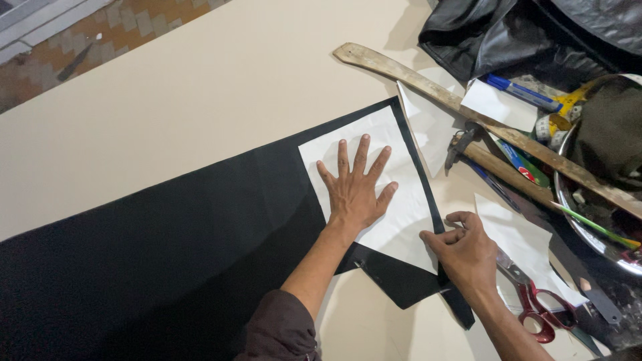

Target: The person places a white paper pattern on a black fabric sheet, traces its outline with a marking tool, and then uses scissors to cut the fabric along the marked lines. The person repeats this process for a second pattern piece.

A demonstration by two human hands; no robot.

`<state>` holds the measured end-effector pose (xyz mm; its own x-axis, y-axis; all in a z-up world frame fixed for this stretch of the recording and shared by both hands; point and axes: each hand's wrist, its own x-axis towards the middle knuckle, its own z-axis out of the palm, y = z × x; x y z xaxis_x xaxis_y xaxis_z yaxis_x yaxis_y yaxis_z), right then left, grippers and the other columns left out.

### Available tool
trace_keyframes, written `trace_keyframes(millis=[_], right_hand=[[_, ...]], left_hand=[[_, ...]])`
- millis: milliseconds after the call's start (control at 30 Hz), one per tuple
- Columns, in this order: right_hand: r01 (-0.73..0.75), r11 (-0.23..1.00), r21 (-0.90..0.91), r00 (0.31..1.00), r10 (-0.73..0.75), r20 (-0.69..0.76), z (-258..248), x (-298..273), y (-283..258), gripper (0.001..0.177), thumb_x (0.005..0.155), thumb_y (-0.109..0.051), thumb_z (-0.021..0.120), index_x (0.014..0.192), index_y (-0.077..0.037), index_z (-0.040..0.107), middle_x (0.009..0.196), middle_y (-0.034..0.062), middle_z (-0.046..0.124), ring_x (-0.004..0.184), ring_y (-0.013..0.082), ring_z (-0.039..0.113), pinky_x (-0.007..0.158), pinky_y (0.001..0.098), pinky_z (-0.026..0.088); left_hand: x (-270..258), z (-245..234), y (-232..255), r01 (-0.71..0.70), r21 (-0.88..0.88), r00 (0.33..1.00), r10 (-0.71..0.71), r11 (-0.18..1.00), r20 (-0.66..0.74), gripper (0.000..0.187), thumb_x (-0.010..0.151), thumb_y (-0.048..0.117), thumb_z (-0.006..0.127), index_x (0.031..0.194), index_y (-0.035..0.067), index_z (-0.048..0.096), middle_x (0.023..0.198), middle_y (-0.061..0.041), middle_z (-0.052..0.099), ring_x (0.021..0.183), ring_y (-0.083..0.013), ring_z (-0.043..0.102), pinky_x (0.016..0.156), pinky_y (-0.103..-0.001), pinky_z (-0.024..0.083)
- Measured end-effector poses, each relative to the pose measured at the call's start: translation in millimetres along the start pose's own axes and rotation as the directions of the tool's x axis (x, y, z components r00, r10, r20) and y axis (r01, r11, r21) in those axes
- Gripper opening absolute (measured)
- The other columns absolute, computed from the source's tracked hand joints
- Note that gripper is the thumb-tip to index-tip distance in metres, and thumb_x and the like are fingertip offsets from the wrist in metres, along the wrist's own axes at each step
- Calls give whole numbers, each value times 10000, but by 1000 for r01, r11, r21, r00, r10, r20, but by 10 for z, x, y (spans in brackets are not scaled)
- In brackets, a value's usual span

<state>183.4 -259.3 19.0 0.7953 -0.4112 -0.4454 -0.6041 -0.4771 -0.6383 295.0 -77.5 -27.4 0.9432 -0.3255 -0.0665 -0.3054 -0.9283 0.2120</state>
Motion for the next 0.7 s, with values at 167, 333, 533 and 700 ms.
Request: trace_keyframes(millis=[167,333,533,700], right_hand=[[24,1000,17,1000,-24,-21,14,8,21,569,743,-255,863,1163,27,603,754,123,785,623,214,742,605,326,569],[32,999,4,999,-32,2,13,19,33,572,742,-258,862,1157,29,593,726,123,783,595,208,743,577,315,572],[-1,1000,-17,1000,1,5,21,18,12,569,749,-271,861,1161,18,595,719,121,778,591,218,739,561,328,563],[47,999,-17,998,-48,-36,18,13,18,579,735,-300,871,1149,5,604,721,97,778,616,210,739,606,325,559]], left_hand=[[18,-8,-18,-9,9,1000,9,1000,-30,683,939,661,426,1565,401,338,1705,-30,82,1537,-425,-43,1076,-866,11],[12,20,-28,-16,12,999,17,1000,-45,685,943,680,408,1565,402,339,1708,-29,87,1538,-427,-38,1075,-869,12],[26,52,-54,-22,23,999,23,999,-47,691,941,684,408,1567,402,337,1708,-34,87,1539,-433,-36,1070,-873,18],[65,41,-57,-22,34,998,24,999,-50,691,938,686,411,1566,406,336,1706,-36,94,1539,-432,-26,1069,-874,28]])
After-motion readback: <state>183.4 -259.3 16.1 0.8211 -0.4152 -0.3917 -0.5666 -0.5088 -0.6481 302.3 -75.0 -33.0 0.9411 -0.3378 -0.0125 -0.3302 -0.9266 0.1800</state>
